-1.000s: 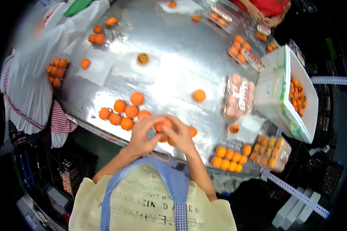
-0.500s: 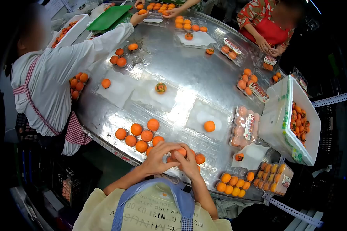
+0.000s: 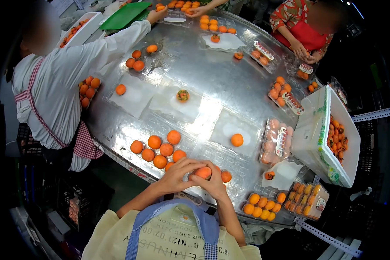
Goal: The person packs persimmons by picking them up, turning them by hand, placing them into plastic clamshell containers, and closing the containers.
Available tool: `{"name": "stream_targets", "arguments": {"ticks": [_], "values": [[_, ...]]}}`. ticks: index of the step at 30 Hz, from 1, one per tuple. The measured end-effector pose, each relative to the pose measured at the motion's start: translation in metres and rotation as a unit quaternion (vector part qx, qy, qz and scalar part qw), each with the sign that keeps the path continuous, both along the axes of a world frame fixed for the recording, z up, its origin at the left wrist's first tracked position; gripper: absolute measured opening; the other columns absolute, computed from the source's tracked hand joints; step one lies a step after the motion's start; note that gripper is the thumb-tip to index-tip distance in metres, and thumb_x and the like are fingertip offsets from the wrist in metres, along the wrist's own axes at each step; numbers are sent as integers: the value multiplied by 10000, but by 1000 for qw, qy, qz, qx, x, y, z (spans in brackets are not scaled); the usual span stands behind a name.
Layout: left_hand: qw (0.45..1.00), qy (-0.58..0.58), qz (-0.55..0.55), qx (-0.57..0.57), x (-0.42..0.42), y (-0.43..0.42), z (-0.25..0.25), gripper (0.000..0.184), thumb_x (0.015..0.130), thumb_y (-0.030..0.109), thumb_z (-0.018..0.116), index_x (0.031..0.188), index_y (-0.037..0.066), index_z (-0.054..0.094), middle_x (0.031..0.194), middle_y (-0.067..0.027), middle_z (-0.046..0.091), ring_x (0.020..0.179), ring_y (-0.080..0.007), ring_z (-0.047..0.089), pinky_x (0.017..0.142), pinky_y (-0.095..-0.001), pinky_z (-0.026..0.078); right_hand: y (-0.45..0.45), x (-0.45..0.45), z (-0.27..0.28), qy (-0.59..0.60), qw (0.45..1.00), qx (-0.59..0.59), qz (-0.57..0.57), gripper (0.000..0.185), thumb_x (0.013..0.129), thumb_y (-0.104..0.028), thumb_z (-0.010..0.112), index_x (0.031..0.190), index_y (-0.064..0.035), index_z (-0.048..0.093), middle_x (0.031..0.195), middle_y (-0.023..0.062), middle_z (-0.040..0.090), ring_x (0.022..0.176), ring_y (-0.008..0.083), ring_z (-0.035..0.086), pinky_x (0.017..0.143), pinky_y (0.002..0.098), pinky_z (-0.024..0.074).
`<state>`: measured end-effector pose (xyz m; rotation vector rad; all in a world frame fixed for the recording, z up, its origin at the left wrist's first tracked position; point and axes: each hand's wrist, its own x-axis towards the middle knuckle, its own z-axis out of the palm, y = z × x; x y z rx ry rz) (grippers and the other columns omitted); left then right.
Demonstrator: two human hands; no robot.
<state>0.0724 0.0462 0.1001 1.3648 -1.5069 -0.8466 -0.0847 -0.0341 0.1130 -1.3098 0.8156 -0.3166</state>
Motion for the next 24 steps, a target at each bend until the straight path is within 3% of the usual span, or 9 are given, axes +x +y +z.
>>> {"name": "stream_targets", "arguments": {"ticks": [10,17,24], "values": [[999,27,-3,16,-2,-2,1,534,755,210,726,1236,64,547,1177,-106,549,1077,-269,520,881,-357,429,5,-2,-9,-15,997,61,-47,398,816,-178,656,1137,9,513,1023,73,565,945,133,537,817,265,447],[999,28,1,38,0,-1,2,558,751,229,729,1255,91,534,1179,-91,551,1072,-263,524,881,-348,433,7,3,-2,-7,992,102,-75,345,837,-209,642,1080,5,526,917,65,599,822,113,560,674,228,466],[999,25,-4,30,1,-3,9,578,727,244,748,1240,85,535,1171,-86,546,1058,-260,528,869,-355,439,7,-1,-14,-37,998,22,-52,394,824,-215,661,1111,15,518,997,81,575,919,141,547,819,273,443]]}}
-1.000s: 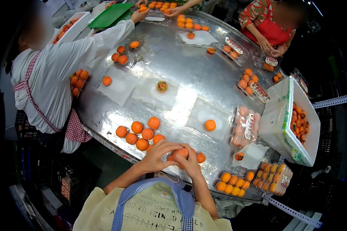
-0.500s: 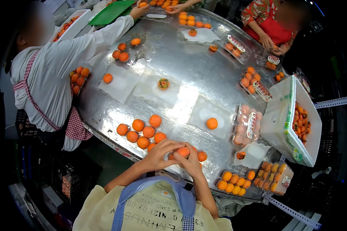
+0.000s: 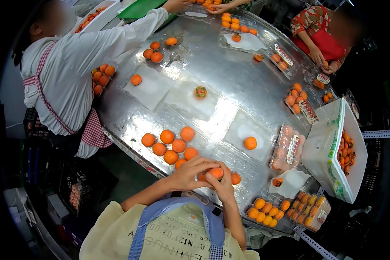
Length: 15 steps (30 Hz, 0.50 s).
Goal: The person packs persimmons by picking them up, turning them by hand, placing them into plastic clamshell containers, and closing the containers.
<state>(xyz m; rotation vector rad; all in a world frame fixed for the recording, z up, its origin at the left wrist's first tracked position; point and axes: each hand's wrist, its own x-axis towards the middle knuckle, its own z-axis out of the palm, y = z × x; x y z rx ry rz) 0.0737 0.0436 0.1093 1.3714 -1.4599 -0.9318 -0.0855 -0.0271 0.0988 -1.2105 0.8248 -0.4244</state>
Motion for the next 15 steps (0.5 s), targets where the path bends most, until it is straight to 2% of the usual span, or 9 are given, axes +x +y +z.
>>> {"name": "stream_targets", "arguments": {"ticks": [5,8,11,12,15], "values": [[999,-34,27,-30,-2,-2,-5,593,711,240,757,1233,68,533,1158,-88,560,1050,-264,533,869,-359,436,5,3,-1,11,999,-30,-14,432,840,-224,638,1170,18,499,1087,96,546,997,163,529,887,300,421],[999,-21,29,-31,-1,-1,-11,576,718,247,704,1242,88,524,1181,-91,547,1085,-285,503,914,-382,413,6,-4,-20,-9,999,34,-36,454,883,-264,583,1219,24,479,1101,97,547,1014,166,531,895,301,426],[999,-9,23,-29,2,0,-11,555,733,246,672,1245,96,521,1210,-91,538,1114,-294,486,945,-393,398,3,-1,-5,-48,990,128,-37,478,929,-299,515,1267,34,453,1126,101,547,1029,169,531,897,293,432],[999,-6,21,-30,3,0,-11,548,738,244,669,1244,95,521,1218,-90,538,1119,-293,486,949,-393,397,3,0,-2,-43,991,124,-33,486,935,-306,507,1276,36,446,1136,104,546,1032,170,531,896,290,434],[998,-14,39,-52,3,-1,-8,584,703,225,762,1218,58,544,1166,-107,576,1077,-281,536,905,-365,424,2,2,2,-34,994,105,-16,506,949,-323,491,1297,40,430,1167,112,541,1047,172,528,894,282,435]]}}
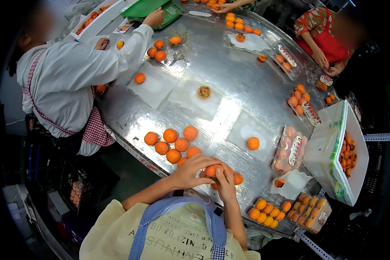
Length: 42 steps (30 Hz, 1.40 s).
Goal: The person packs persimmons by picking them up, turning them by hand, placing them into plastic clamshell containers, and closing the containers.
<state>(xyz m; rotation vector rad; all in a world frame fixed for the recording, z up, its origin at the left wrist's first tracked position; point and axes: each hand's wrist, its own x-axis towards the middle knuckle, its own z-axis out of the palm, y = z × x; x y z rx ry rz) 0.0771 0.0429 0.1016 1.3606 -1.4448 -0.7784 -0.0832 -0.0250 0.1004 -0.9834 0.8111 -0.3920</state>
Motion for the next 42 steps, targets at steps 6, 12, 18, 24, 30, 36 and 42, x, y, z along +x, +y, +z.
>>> {"name": "stream_targets", "arguments": {"ticks": [6,12,18,24,30,36,42], "values": [[999,-31,10,-11,-1,-2,5,589,675,185,767,1203,60,538,1145,-108,571,1042,-296,540,885,-378,432,1,1,-6,12,1000,-24,14,531,949,-352,495,1305,35,425,1217,118,515,1097,172,500,926,286,412],[996,-78,37,-33,-8,-2,-4,561,667,135,742,1185,68,539,1110,-101,564,1013,-304,536,875,-384,424,1,2,-12,10,997,-70,25,527,954,-353,486,1311,30,421,1265,126,486,1163,191,457,986,310,368],[995,-73,51,-37,-7,-1,-8,537,667,122,733,1169,65,551,1086,-106,572,1000,-302,533,869,-384,417,0,1,-14,-3,998,-65,20,521,954,-341,486,1318,25,418,1297,129,462,1192,199,442,1007,320,354],[994,-72,51,-66,-6,1,-5,513,658,120,743,1136,51,569,1076,-106,577,1015,-293,532,875,-383,415,-4,-1,-15,-13,998,-42,40,517,939,-345,513,1303,16,443,1248,125,499,1149,189,476,984,311,377],[996,-54,47,-52,-6,1,-6,532,667,122,757,1153,47,551,1150,-112,554,1036,-297,525,879,-380,424,-6,-5,-6,-5,998,-43,56,505,924,-360,539,1235,34,487,1159,135,560,1035,186,550,904,319,437],[993,114,35,11,-5,3,-5,513,684,72,759,1150,48,546,1217,-106,526,1106,-224,520,892,-328,440,5,-1,-2,-145,987,74,-5,601,907,-442,527,1233,59,464,1202,163,541,1057,240,556,900,363,451],[948,307,-14,86,-3,8,-12,555,703,-21,737,1212,23,518,1234,-96,535,1150,-190,503,958,-321,421,12,2,-1,-131,990,54,-10,628,915,-491,472,1232,50,465,1178,178,543,1037,234,560,889,344,448]]}}
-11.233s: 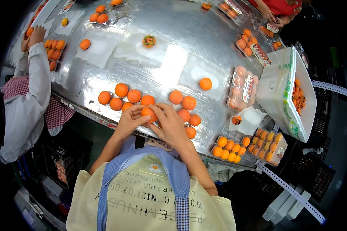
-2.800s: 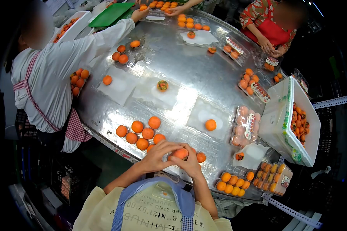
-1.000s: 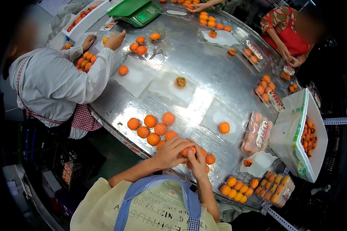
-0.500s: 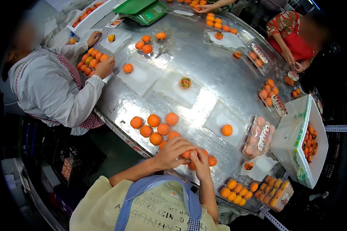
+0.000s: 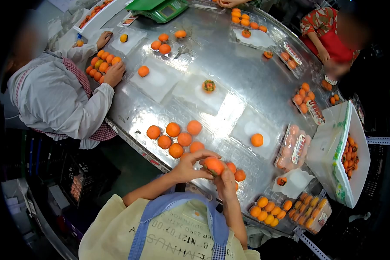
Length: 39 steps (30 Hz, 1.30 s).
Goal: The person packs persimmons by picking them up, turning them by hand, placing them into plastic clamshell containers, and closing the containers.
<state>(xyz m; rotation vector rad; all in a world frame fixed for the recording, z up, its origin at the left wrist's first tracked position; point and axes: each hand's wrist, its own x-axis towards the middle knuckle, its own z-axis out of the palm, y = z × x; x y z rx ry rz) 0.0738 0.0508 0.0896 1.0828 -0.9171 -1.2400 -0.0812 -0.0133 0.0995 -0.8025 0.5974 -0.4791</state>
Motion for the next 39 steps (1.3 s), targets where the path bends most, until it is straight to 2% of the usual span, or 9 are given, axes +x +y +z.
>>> {"name": "stream_targets", "arguments": {"ticks": [5,9,14,17,18,20,27,29,39], "values": [[984,175,33,-27,4,1,-9,558,760,-71,663,1275,2,460,1226,-105,536,1154,-189,505,988,-330,404,-12,-16,-25,66,995,-78,-20,577,933,-476,436,1157,50,516,1050,133,603,964,200,581,840,313,448],[974,224,33,5,9,3,4,610,781,-37,645,1324,29,374,1217,-121,537,1112,-219,541,923,-353,461,-18,-11,-2,108,986,-125,-26,391,925,-308,522,1125,27,543,971,95,626,877,149,588,760,279,455],[960,281,-13,14,13,6,-3,603,805,102,683,1308,44,357,1169,-161,560,996,-259,604,818,-393,518,-16,-3,14,82,977,-191,-45,336,870,-157,570,1161,7,538,1079,89,593,875,134,581,768,263,460],[913,399,-82,19,13,11,-9,545,828,-11,529,1343,43,358,1183,-115,524,1067,-216,569,917,-380,484,-20,4,22,26,970,-243,-18,427,822,-122,578,1227,-3,513,1234,124,497,1004,155,524,831,286,437],[899,422,-117,-3,14,9,-8,539,857,81,567,1348,37,348,1214,-117,509,1093,-217,558,906,-391,493,-19,9,25,14,963,-267,-18,446,814,-126,584,1236,-4,509,1251,129,481,1048,165,503,840,294,433],[895,427,-121,34,14,10,-2,562,868,136,594,1356,36,336,1225,-117,505,1113,-218,547,893,-393,501,-17,9,28,3,962,-274,2,500,784,-153,614,1252,-14,503,1307,133,440,1182,220,424,895,340,414],[914,391,-80,72,12,12,-12,687,850,318,658,1376,38,317,1244,-129,509,1127,-220,538,870,-365,510,-20,14,32,57,899,-432,28,561,751,-185,681,1257,-23,501,1293,131,481,1175,284,440,971,390,364],[900,417,-107,66,13,12,-14,648,882,291,618,1386,41,296,1275,-116,487,1152,-219,524,923,-385,478,-19,15,30,64,893,-446,28,565,751,-186,691,1258,-24,501,1275,125,500,1173,285,445,972,392,364],[876,461,-129,65,4,6,-17,563,939,336,509,1373,35,313,1295,-116,463,1214,-241,457,994,-435,400,-13,15,24,92,920,-380,-24,511,719,-81,706,1191,-14,522,1180,129,536,1110,256,497,967,366,377]]}}
